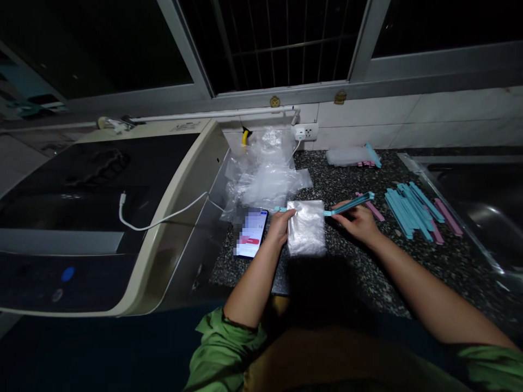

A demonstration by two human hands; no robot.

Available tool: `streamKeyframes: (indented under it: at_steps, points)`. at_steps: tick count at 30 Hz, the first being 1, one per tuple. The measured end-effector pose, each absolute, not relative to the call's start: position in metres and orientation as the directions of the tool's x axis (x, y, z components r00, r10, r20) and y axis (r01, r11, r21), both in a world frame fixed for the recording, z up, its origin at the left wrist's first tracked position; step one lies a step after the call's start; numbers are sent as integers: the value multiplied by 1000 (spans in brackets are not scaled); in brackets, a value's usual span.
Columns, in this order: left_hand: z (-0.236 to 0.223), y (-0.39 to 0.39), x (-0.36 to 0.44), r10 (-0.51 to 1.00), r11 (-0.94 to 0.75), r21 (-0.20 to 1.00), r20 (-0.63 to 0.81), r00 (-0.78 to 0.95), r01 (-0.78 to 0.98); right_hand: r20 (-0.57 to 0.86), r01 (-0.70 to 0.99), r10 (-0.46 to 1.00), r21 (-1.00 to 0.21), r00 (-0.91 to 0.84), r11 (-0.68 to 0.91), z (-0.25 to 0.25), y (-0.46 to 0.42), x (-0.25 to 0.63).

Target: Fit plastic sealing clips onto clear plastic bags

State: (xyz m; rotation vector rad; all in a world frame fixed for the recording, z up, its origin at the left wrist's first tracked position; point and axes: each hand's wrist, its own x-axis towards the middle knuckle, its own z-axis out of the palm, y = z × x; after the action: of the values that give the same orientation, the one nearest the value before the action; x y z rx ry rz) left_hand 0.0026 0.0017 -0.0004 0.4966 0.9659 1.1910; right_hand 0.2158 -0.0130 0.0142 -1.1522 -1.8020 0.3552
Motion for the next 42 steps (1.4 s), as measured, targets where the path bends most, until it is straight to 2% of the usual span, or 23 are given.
streamKeyframes:
  at_steps: [10,26,42]
  points:
    - [-4,1,4,934,326,789,-355,46,-521,695,605,686,-457,-214,652,18,-13,216]
    - [-1,-2,6,940,323,794,-334,74,-515,749,585,628,-419,-209,694,11,-11,216]
    - [-3,-2,8,935,345,791,-338,109,-505,699,546,642,-420,-315,725,16,-17,213]
